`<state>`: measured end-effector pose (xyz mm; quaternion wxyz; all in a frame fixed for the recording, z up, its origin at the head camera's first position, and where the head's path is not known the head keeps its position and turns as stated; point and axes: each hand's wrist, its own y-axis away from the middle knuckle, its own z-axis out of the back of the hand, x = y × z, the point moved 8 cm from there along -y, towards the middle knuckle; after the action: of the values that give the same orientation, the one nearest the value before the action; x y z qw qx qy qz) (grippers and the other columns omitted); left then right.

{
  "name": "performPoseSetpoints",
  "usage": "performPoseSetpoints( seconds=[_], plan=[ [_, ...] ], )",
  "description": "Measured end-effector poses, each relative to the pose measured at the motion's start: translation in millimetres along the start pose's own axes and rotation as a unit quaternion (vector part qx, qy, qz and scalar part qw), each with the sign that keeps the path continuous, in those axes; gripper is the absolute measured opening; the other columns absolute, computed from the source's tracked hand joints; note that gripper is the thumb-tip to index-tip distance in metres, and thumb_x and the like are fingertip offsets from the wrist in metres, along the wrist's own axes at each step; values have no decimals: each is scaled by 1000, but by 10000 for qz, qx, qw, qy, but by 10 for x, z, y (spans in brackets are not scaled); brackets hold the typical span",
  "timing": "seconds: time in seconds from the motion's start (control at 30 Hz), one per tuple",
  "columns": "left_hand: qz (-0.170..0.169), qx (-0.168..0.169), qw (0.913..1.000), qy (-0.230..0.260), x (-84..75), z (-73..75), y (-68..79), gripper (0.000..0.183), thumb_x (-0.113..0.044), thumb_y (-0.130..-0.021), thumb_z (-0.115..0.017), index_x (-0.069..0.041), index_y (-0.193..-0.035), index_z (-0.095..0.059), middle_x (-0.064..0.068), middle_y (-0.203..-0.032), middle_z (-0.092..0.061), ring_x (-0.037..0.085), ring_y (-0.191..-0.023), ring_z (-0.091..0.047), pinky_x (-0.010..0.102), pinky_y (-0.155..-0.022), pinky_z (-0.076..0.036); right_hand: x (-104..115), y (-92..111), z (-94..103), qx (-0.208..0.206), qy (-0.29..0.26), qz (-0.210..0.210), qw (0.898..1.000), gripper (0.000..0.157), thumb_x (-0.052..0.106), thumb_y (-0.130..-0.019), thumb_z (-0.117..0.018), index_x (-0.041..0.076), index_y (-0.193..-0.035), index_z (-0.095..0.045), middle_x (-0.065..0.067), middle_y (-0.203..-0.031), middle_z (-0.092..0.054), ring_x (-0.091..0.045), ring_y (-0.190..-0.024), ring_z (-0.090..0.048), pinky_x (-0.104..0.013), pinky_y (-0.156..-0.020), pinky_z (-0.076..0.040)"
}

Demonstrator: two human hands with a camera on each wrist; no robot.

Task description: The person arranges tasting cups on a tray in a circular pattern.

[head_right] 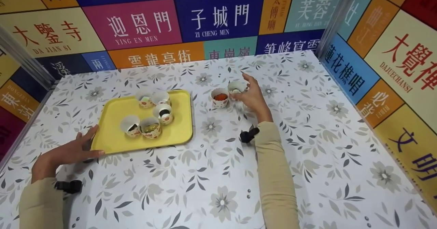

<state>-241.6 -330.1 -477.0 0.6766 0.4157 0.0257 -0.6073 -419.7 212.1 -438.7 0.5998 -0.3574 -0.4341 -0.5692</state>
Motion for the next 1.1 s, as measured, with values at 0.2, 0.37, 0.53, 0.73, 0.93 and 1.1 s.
performPoseSetpoints(
  seconds=[0.2, 0.37, 0.53, 0.73, 0.93, 1.1],
  plan=[
    [80, -9, 10000, -7, 11, 4, -5, 121, -71, -76, -71, -40, -156, 13, 10, -163, 30, 46, -147, 31, 81, -109, 6, -114, -33, 7, -28, 6, -310, 9995, 89, 22, -90, -76, 16, -160, -22, -5, -168, -21, -31, -153, -25, -52, -121, -33],
    [174, 15, 9998, -19, 28, 2, -19, 122, -74, -74, -71, -42, -156, 14, 11, -162, 32, 47, -146, 31, 82, -109, 6, -142, -55, -6, -36, 63, -402, 9992, 87, 22, -90, -75, 16, -160, -23, -6, -168, -22, -32, -152, -27, -51, -121, -32],
    [-151, -12, 9998, -90, -14, 5, -13, 120, -67, -79, -72, -35, -158, 13, 12, -165, 26, 48, -146, 31, 82, -109, 5, -167, -83, -45, 122, 267, -405, 9987, 88, 20, -91, -75, 17, -160, -21, -5, -168, -22, -31, -148, -33, -48, -114, -39],
    [-523, -56, 9986, -108, -66, 9, 2, 117, -57, -84, -73, -29, -160, 12, 13, -167, 21, 49, -145, 32, 82, -109, 8, -191, -124, -50, 96, 404, -361, 9985, 87, 17, -90, -74, 15, -160, -22, -7, -167, -24, -32, -147, -35, -48, -112, -40],
    [-356, -88, 9992, -156, -45, 2, -6, 118, -62, -82, -72, -32, -159, 12, 9, -167, 21, 47, -146, 31, 81, -110, 9, -183, -142, -61, 128, 560, -270, 9980, 86, 14, -91, -72, 13, -160, -21, -12, -167, -24, -34, -146, -35, -48, -117, -36],
    [-267, -71, 9996, -111, -38, 6, -9, 118, -63, -81, -72, -34, -159, 13, 7, -167, 22, 46, -146, 32, 81, -109, 10, -197, -163, -75, 165, 701, -353, 9968, 87, 16, -91, -73, 14, -161, -20, -16, -166, -22, -32, -139, -41, -45, -113, -39]
  ],
)
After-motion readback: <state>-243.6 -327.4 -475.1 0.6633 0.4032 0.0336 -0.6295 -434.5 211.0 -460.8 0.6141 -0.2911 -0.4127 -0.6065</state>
